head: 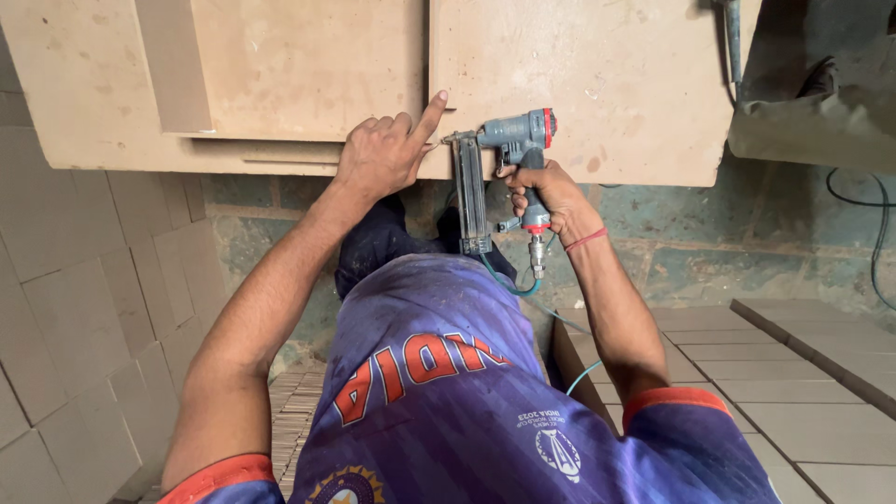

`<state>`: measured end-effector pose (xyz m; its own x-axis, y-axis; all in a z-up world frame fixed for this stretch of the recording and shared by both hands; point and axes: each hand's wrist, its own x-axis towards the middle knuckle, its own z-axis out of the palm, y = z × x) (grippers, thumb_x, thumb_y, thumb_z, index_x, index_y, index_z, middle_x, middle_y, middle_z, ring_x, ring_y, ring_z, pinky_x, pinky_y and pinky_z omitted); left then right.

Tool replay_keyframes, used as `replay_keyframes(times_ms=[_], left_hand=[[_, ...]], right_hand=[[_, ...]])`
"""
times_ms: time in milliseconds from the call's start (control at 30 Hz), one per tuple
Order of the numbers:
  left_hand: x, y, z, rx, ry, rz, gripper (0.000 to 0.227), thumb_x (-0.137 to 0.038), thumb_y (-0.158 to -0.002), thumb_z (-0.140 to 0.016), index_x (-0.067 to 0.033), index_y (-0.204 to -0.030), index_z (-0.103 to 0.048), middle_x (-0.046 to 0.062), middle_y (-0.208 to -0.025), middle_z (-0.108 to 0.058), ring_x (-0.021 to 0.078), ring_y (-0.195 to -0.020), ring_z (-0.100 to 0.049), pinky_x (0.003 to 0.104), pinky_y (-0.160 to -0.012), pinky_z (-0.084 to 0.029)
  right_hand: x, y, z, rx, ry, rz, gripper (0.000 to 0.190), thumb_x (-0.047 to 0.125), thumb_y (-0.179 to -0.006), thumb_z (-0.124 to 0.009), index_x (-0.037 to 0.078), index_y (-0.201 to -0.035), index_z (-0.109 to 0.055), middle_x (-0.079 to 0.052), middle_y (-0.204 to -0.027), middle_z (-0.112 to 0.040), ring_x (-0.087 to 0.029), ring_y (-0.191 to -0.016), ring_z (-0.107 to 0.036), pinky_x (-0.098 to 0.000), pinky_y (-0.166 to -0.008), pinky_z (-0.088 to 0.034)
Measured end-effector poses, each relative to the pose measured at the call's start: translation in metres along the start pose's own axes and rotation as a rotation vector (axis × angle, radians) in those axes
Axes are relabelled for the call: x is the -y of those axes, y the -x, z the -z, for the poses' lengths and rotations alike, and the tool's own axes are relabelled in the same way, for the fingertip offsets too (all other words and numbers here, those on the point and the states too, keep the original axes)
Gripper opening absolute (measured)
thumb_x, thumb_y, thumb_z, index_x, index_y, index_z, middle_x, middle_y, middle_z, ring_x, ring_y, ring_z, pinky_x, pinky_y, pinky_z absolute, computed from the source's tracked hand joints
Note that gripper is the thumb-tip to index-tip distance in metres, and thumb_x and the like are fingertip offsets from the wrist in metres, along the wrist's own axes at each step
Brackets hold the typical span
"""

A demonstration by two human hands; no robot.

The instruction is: The person applies glue to wooden panels and assembles them into box frames. They then use a pneumatic nail gun to fasten the panels together, repeating the process to complete multiple boxes.

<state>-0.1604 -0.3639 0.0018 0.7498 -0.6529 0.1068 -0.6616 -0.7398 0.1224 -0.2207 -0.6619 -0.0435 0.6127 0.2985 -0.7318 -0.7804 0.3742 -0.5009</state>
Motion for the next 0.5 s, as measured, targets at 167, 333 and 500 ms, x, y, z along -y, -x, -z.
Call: replay_keyframes(times_ms=[167, 333, 500], left_hand=[[0.001, 0.000, -0.001, -0.007, 0.007, -0.003, 0.085, -0.035, -0.094, -0.075, -0.0123, -0.163, -0.031, 0.006, -0.075, -0.057, 0.0205, -0.059, -0.061, 0.037, -0.056, -0.053], [0.000, 0.000, 0.001, -0.014, 0.016, 0.002, 0.085, -0.034, -0.093, -0.075, -0.0130, -0.163, -0.031, 0.006, -0.075, -0.057, 0.0210, -0.060, -0.061, 0.037, -0.057, -0.053], [0.000, 0.000, 0.001, -0.011, 0.025, -0.002, 0.084, -0.033, -0.093, -0.075, -0.0123, -0.163, -0.032, 0.006, -0.077, -0.057, 0.0214, -0.061, -0.062, 0.038, -0.058, -0.053]], right_hand=[[-0.002, -0.004, -0.005, -0.008, 0.037, -0.002, 0.023, -0.003, -0.081, -0.059, -0.008, -0.102, -0.066, -0.006, -0.066, -0.056, -0.014, -0.048, -0.055, -0.0307, -0.045, -0.052], [-0.004, -0.006, -0.006, -0.012, 0.043, 0.013, 0.022, -0.004, -0.081, -0.058, -0.008, -0.101, -0.066, -0.006, -0.067, -0.057, -0.014, -0.049, -0.055, -0.0308, -0.045, -0.052], [-0.011, -0.006, -0.007, -0.037, 0.048, 0.040, 0.022, -0.003, -0.082, -0.059, -0.008, -0.102, -0.067, -0.006, -0.067, -0.056, -0.014, -0.049, -0.055, -0.0305, -0.044, -0.052]])
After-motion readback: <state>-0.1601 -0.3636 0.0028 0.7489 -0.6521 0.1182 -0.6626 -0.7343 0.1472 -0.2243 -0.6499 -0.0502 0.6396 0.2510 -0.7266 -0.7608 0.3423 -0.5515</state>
